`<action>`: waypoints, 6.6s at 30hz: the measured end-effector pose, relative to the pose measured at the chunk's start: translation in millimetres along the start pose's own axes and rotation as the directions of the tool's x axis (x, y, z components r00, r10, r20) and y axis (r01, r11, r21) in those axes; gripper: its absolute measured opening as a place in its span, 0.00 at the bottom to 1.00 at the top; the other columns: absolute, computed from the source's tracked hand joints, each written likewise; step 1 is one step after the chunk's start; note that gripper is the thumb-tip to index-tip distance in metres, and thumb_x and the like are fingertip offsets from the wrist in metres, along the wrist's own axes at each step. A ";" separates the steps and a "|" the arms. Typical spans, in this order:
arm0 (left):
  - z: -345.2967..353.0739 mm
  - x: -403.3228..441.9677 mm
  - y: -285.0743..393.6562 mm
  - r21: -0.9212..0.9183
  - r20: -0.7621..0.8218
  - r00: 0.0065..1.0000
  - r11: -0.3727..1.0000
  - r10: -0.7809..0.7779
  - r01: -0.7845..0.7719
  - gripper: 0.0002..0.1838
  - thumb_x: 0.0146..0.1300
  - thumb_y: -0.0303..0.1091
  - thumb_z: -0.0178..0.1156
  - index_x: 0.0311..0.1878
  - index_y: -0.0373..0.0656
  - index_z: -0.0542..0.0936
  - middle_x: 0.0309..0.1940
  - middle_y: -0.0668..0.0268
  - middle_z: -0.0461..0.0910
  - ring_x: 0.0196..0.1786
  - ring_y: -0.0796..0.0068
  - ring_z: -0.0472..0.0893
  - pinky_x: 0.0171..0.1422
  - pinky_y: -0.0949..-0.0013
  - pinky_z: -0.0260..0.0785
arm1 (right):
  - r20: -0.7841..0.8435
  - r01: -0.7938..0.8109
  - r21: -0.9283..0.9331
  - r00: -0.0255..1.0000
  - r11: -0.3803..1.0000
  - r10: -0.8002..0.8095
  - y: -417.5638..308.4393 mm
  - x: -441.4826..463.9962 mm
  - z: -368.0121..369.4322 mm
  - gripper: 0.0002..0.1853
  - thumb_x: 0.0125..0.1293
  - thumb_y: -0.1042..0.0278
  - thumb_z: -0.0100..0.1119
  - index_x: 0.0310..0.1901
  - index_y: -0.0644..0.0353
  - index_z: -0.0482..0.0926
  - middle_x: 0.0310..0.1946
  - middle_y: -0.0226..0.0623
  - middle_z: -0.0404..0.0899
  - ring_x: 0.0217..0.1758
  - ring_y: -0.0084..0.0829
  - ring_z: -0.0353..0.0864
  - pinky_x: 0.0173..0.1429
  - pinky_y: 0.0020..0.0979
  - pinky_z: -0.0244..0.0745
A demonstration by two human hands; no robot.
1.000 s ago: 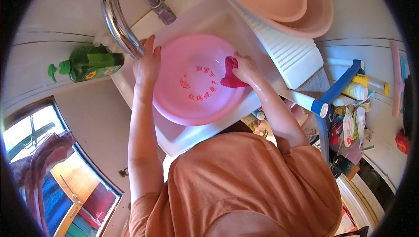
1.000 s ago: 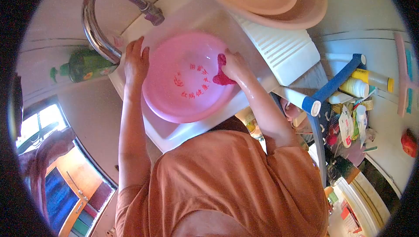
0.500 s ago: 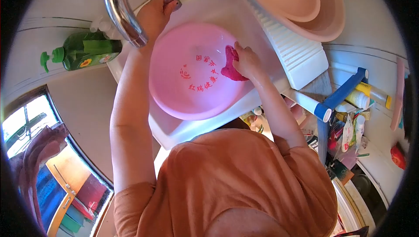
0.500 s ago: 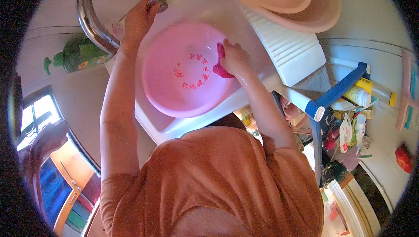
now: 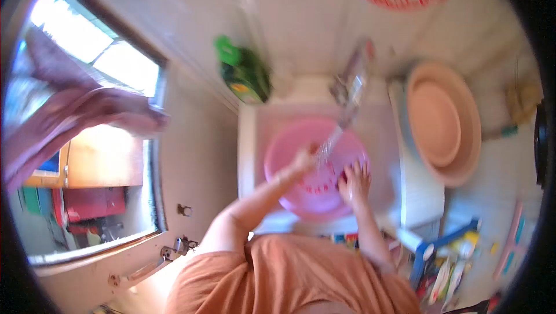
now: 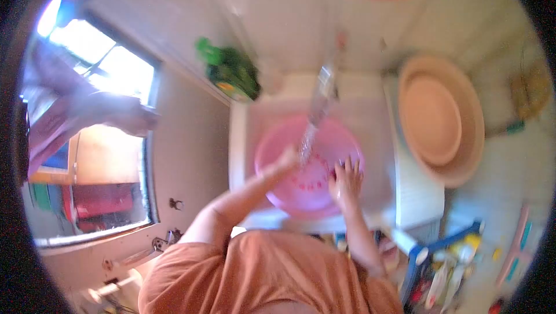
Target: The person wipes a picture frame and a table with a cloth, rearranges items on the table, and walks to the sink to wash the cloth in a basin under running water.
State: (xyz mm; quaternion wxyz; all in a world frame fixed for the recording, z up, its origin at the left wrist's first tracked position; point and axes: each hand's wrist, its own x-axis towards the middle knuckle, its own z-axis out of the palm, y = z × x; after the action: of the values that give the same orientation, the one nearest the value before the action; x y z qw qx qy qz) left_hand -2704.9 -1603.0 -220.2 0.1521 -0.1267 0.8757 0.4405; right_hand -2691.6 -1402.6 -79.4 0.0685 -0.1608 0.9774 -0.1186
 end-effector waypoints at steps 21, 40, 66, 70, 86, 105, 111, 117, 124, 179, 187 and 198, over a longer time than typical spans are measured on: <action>-17.2 -47.1 92.8 -0.852 -0.093 0.929 0.511 -0.358 0.112 0.16 0.61 0.40 0.52 0.42 0.36 0.76 0.35 0.59 0.79 0.38 0.69 0.76 0.45 0.66 0.68 | 0.573 -0.416 0.706 0.811 -0.573 0.117 -72.9 58.2 69.0 0.24 0.64 0.44 0.40 0.47 0.57 0.69 0.47 0.36 0.69 0.52 0.33 0.69 0.56 0.35 0.65; -7.2 -49.3 90.3 -0.681 -0.065 0.983 0.728 -0.174 0.084 0.22 0.60 0.44 0.48 0.50 0.38 0.75 0.46 0.49 0.76 0.53 0.56 0.74 0.58 0.64 0.62 | 0.539 -0.387 0.716 0.835 -0.581 0.108 -70.8 46.5 53.3 0.24 0.64 0.45 0.38 0.48 0.57 0.69 0.48 0.38 0.69 0.53 0.35 0.69 0.57 0.35 0.65; 27.6 -48.3 38.9 -0.615 -0.051 0.971 0.773 -0.235 0.155 0.19 0.62 0.46 0.50 0.43 0.38 0.76 0.36 0.57 0.79 0.38 0.66 0.78 0.42 0.63 0.69 | 0.634 -0.385 0.610 0.761 -0.692 0.135 -71.5 27.9 78.5 0.23 0.63 0.44 0.40 0.39 0.57 0.72 0.36 0.34 0.73 0.41 0.32 0.73 0.49 0.36 0.69; 1.8 -75.5 76.0 -0.843 0.164 0.898 0.415 -0.408 0.343 0.17 0.60 0.42 0.54 0.44 0.38 0.76 0.36 0.61 0.78 0.37 0.70 0.76 0.42 0.67 0.68 | 0.696 -0.383 0.581 0.691 -0.718 0.195 -73.4 23.1 102.5 0.28 0.65 0.42 0.36 0.43 0.61 0.73 0.40 0.41 0.76 0.44 0.36 0.74 0.52 0.38 0.68; 1.8 -49.9 55.7 -0.857 0.109 0.897 0.417 -0.428 0.303 0.15 0.60 0.38 0.54 0.41 0.35 0.76 0.32 0.61 0.78 0.34 0.69 0.77 0.40 0.67 0.69 | 0.636 -0.256 0.657 0.693 -0.709 0.339 -77.5 43.6 140.7 0.18 0.64 0.52 0.44 0.35 0.61 0.74 0.31 0.38 0.74 0.35 0.32 0.73 0.42 0.34 0.70; -34.5 -14.5 37.8 0.092 0.016 0.990 0.986 0.139 -0.140 0.11 0.46 0.34 0.58 0.35 0.43 0.77 0.32 0.52 0.79 0.40 0.51 0.78 0.44 0.57 0.69 | 0.787 -0.421 0.574 0.520 -0.702 0.332 -60.6 70.0 113.6 0.12 0.65 0.59 0.43 0.37 0.57 0.74 0.36 0.35 0.79 0.38 0.31 0.77 0.44 0.33 0.72; -31.8 -24.0 21.4 0.283 0.029 1.000 0.959 -0.004 -0.005 0.14 0.50 0.36 0.58 0.39 0.38 0.77 0.32 0.50 0.79 0.40 0.49 0.77 0.43 0.57 0.68 | 0.509 -0.465 0.860 0.744 -0.212 0.433 -71.2 81.4 148.4 0.19 0.60 0.58 0.50 0.47 0.63 0.73 0.43 0.41 0.76 0.46 0.31 0.75 0.50 0.34 0.69; 4.9 -12.0 -47.7 -0.530 0.035 0.998 0.846 -0.052 0.063 0.13 0.55 0.36 0.55 0.40 0.39 0.77 0.32 0.52 0.80 0.38 0.56 0.80 0.40 0.62 0.69 | 0.227 -0.343 0.899 0.897 0.272 0.380 -92.0 72.3 131.5 0.19 0.54 0.59 0.57 0.44 0.61 0.75 0.42 0.47 0.77 0.44 0.43 0.77 0.50 0.40 0.70; 17.6 -4.0 -74.1 -0.877 0.453 0.888 0.143 -0.075 0.459 0.19 0.58 0.44 0.52 0.48 0.42 0.72 0.40 0.58 0.75 0.42 0.60 0.75 0.48 0.65 0.67 | 0.302 -0.358 0.814 0.934 0.458 0.192 -78.7 55.8 112.0 0.25 0.51 0.46 0.57 0.43 0.59 0.76 0.38 0.49 0.77 0.44 0.46 0.77 0.49 0.40 0.70; 64.3 -0.6 9.7 -0.828 0.412 0.855 0.262 -0.314 0.495 0.32 0.60 0.63 0.38 0.38 0.41 0.77 0.32 0.58 0.78 0.37 0.58 0.75 0.42 0.53 0.67 | 0.702 -0.656 0.712 0.649 -0.252 0.294 -65.9 38.1 115.9 0.27 0.55 0.48 0.57 0.48 0.63 0.72 0.46 0.43 0.74 0.46 0.39 0.75 0.45 0.40 0.73; 57.1 -3.2 18.1 -0.867 0.447 0.844 0.090 -0.296 0.491 0.33 0.60 0.64 0.37 0.38 0.41 0.77 0.32 0.58 0.78 0.37 0.57 0.75 0.40 0.53 0.67 | 0.703 -0.609 0.707 0.662 -0.359 0.260 -59.6 49.3 143.8 0.26 0.56 0.48 0.56 0.49 0.60 0.71 0.46 0.40 0.73 0.50 0.36 0.72 0.50 0.38 0.69; 19.4 -9.0 10.9 -0.893 0.369 0.849 0.108 -0.377 0.437 0.31 0.61 0.61 0.39 0.39 0.41 0.78 0.34 0.59 0.79 0.36 0.58 0.76 0.39 0.54 0.69 | 0.686 -0.426 0.663 0.675 -0.615 0.273 -74.4 66.3 143.1 0.24 0.58 0.47 0.54 0.50 0.53 0.70 0.43 0.35 0.72 0.52 0.33 0.68 0.54 0.38 0.64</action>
State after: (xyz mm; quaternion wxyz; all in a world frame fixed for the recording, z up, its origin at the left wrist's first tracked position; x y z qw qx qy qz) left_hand -2697.5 -1580.2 -219.8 0.1778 -0.4157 0.3449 0.8226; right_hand -2707.1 -1523.1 -204.5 0.2533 0.3708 0.3920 -0.8029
